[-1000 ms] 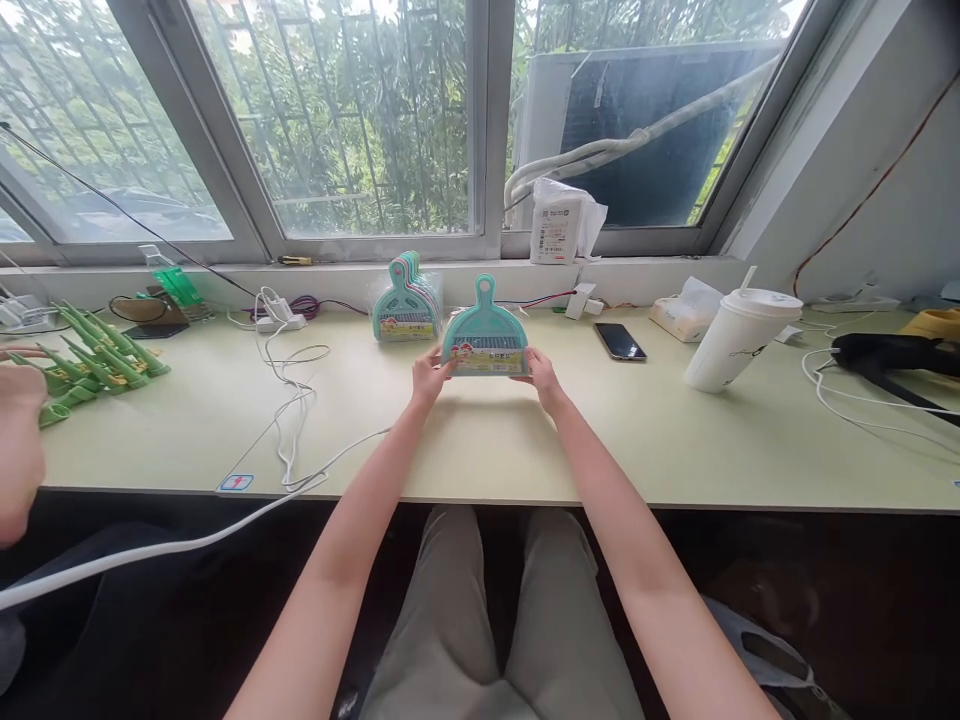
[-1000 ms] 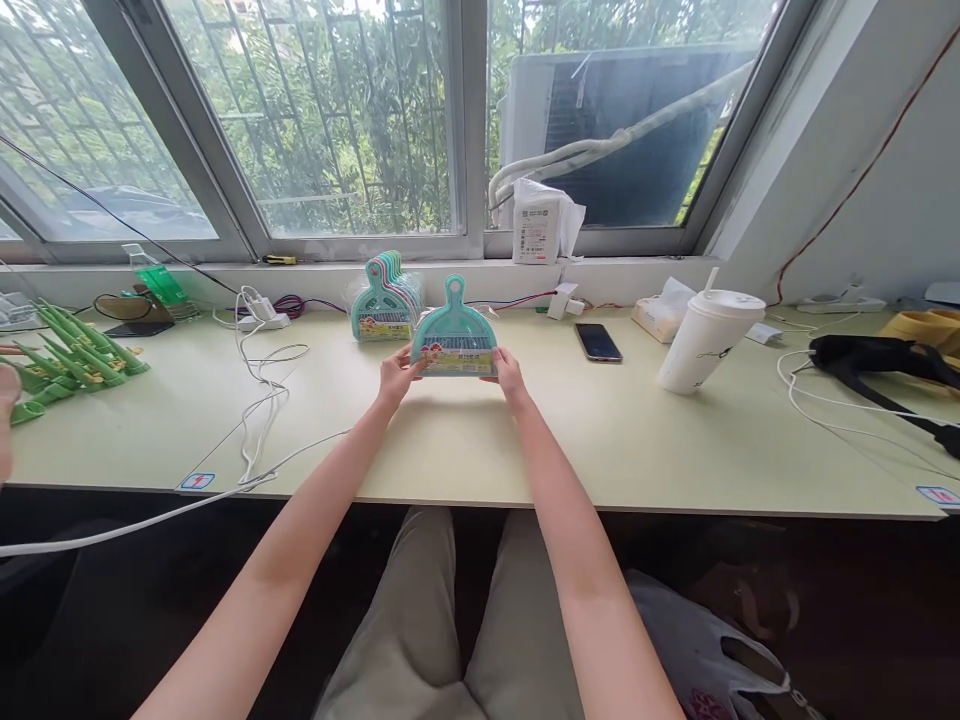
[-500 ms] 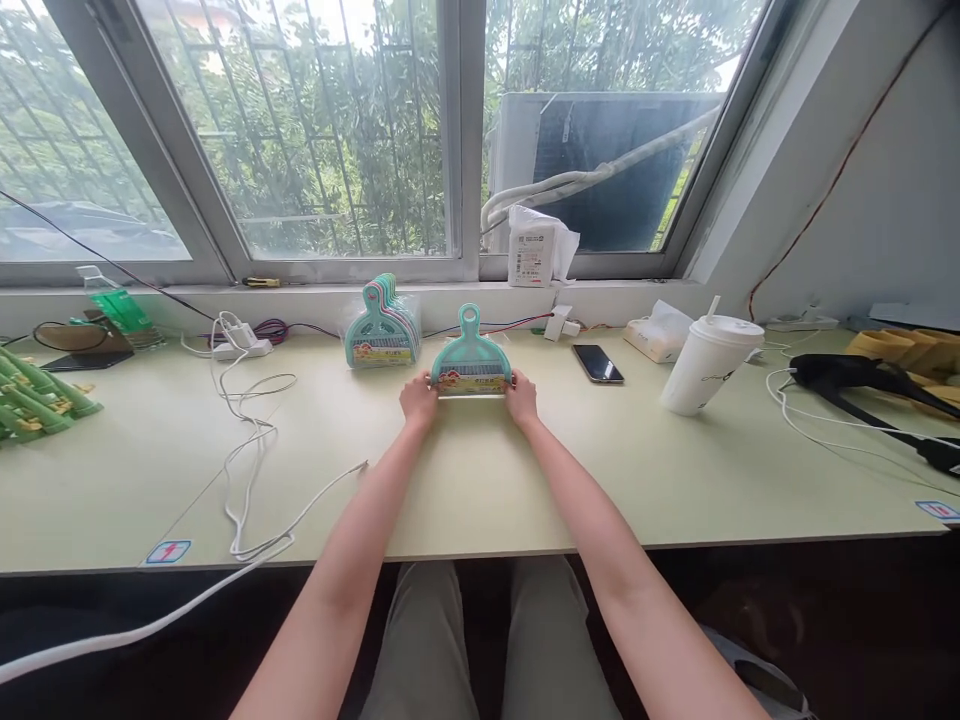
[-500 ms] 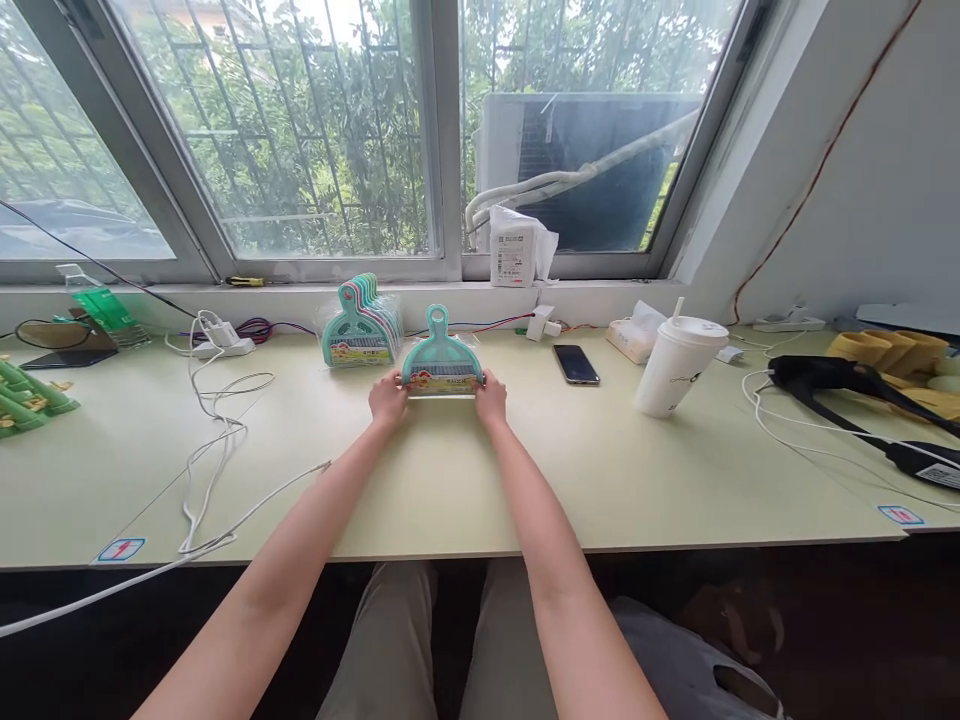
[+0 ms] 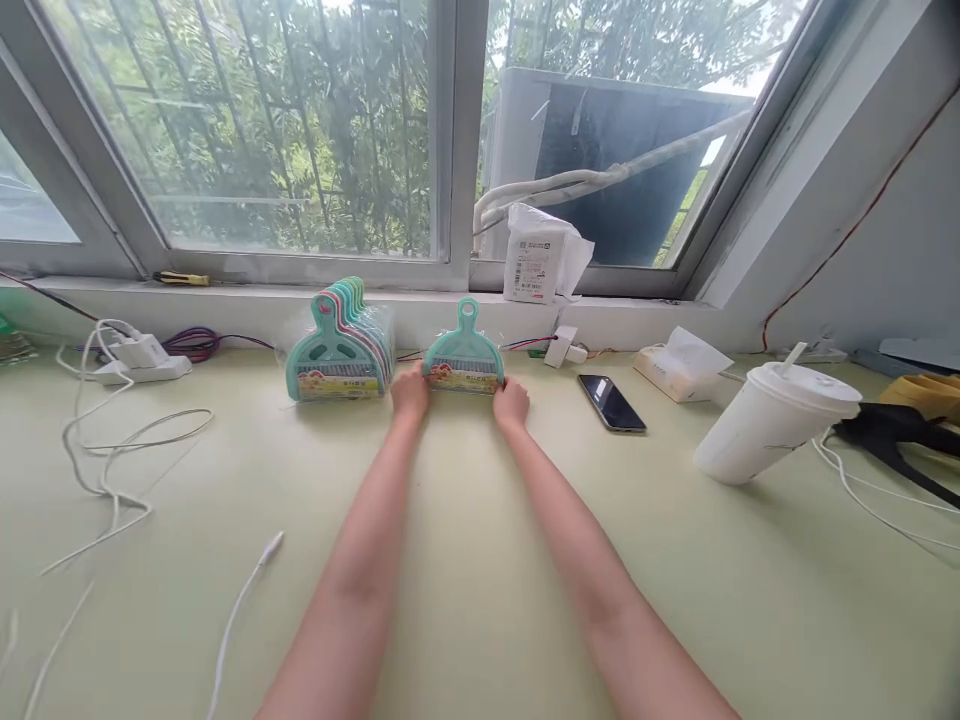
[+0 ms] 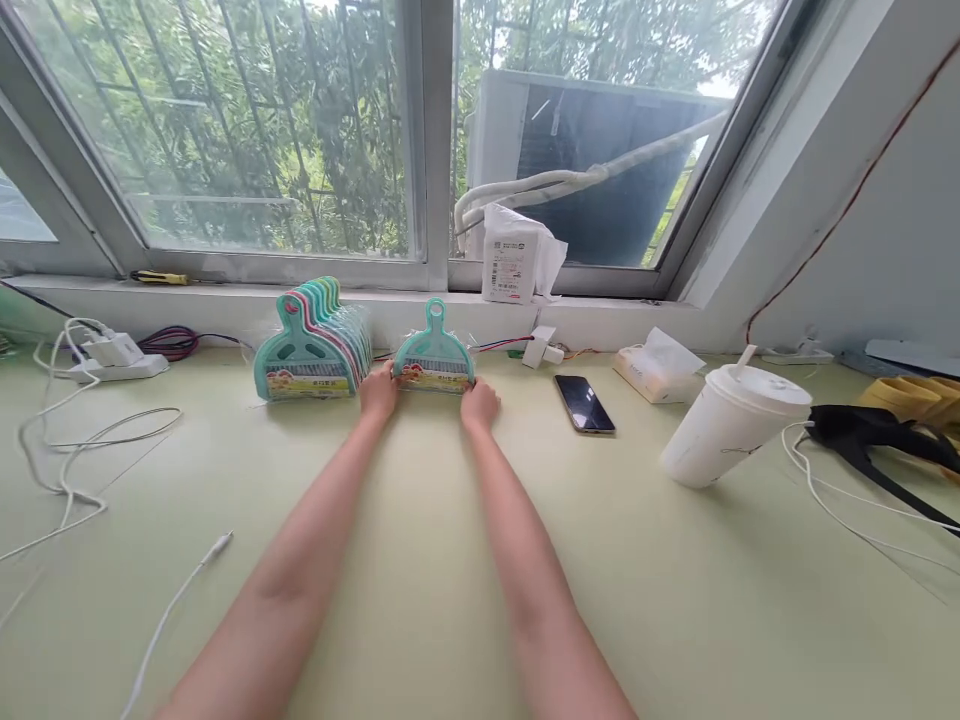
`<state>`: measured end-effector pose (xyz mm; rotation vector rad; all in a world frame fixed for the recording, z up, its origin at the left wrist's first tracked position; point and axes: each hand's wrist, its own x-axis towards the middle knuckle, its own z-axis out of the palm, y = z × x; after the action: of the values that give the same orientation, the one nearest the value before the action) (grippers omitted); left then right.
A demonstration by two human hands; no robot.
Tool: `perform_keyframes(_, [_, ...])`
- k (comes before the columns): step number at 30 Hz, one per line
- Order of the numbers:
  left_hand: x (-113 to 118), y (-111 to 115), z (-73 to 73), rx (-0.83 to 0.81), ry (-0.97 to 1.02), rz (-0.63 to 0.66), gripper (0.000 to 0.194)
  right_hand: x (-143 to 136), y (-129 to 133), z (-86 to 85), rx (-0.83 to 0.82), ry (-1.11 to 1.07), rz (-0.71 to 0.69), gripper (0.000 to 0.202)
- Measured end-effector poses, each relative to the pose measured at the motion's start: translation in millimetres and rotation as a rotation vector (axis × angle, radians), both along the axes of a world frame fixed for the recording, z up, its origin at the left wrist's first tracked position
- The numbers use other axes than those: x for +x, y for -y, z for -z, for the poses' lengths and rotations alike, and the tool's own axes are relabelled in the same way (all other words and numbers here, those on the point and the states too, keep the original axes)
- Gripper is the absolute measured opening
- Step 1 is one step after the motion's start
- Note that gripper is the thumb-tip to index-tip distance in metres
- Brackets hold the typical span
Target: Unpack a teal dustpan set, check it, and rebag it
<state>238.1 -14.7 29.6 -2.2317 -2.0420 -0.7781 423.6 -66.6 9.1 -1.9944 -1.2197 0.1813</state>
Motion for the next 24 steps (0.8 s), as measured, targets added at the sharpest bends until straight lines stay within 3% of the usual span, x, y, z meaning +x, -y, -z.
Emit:
perform_keyframes(5, [26.0, -65.2, 3.3, -0.001, -0.002, 0.030, 0.032, 18.6, -58.2, -2.7, -0.052, -0.057, 0.089, 0.028])
perform_keyframes(9, [39.2, -94.7, 7.2, 0.041, -0.010, 0.093, 0.031, 32.1, -94.2, -2.1, 0.003, -0.136, 0.174, 0.027])
perform_keyframes(14, [45.4, -106.5, 10.7, 0.017, 0.003, 0.097, 0.034, 36.9, -115.8, -1.0, 0.039, -0.181, 0.245, 0.027])
perform_keyframes(24, [45.7, -110.9, 12.5, -0.020, 0.057, 0.152, 0.030, 35.7, -121.5, -3.7, 0.001, -0.122, 0.252, 0.038])
